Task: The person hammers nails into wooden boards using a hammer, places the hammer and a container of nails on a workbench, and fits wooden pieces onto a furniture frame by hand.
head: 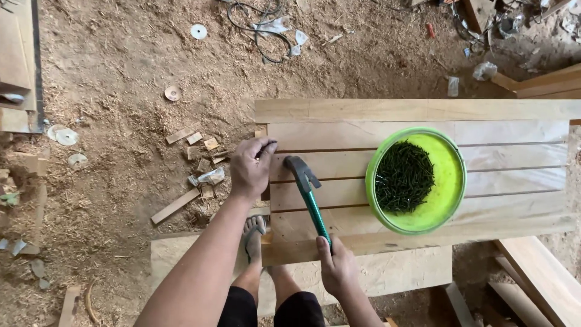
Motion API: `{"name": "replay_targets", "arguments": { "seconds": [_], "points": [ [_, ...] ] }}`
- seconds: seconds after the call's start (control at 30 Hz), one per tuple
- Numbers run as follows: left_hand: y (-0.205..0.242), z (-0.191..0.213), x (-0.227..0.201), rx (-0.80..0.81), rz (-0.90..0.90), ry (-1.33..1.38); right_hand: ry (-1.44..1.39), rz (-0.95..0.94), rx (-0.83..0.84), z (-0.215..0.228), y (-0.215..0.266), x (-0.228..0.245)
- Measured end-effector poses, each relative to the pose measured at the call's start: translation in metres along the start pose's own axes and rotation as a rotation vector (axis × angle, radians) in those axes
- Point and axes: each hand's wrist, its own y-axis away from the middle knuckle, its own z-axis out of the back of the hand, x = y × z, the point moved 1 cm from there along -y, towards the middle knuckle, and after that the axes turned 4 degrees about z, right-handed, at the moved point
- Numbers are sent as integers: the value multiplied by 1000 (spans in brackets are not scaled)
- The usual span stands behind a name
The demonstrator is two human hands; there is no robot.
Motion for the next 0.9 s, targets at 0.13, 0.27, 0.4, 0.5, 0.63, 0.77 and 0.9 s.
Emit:
{"name": "replay_targets", "arguments": {
  "seconds": [0.13,0.27,0.4,0.5,0.63,0.77,0.9],
  "points": [
    [0,-4,9,-13,-3,-26,-13,-33,36,1,-1,5],
    [-7,3,1,-52,-152,-156,11,-17,14,3,0,8],
    [-16,14,-18,27,-325,-527,-26,-11,12,4,-2,13],
    [-16,11,-22,4,-306,-498,-13,-27,13,5,1,13],
    [-19,8,-17,0,75,-10,-33,-16,2,0,-2,6],
    [-16,4,1,72,46,-62,-7,-9,10,0,-2,3],
    [-14,5,4,36,-124,-76,5,-12,6,0,-2,2]
  ]
}}
